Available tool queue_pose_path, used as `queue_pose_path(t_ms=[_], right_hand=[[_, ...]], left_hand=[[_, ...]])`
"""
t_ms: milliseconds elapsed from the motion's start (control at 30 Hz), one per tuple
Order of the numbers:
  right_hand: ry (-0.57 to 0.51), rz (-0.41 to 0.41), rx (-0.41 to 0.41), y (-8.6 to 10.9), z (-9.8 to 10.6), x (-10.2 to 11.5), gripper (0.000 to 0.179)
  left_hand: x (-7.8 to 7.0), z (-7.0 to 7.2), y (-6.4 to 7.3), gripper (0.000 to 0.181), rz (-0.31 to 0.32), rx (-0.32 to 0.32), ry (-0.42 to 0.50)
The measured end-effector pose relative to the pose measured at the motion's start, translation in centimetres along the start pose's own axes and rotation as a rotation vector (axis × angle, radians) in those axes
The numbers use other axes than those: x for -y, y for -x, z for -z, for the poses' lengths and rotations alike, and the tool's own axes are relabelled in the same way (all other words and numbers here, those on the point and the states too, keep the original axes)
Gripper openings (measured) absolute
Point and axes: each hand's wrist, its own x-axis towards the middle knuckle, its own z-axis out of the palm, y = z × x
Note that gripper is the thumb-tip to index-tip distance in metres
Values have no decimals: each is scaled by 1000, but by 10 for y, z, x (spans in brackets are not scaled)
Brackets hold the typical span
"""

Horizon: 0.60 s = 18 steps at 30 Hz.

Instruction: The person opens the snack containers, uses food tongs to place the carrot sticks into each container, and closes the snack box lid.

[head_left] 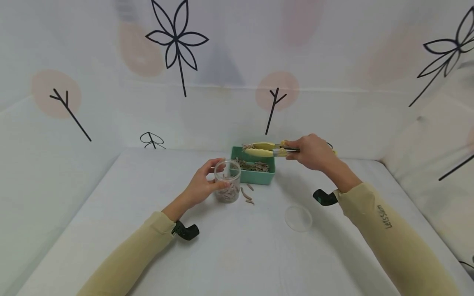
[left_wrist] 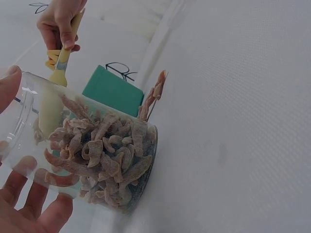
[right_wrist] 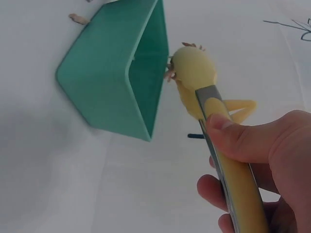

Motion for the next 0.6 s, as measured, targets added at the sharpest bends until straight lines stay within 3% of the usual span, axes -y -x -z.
queue_pose_path(t_ms=[333,600], right_hand=[[-83,-19,-25,0,-1,-4,53],[-114,16,-50,1,6,-2,51]], left_hand=[[-1,-1,1,71,5,1,-1],[-3,-1,0,70,6,1,-7]])
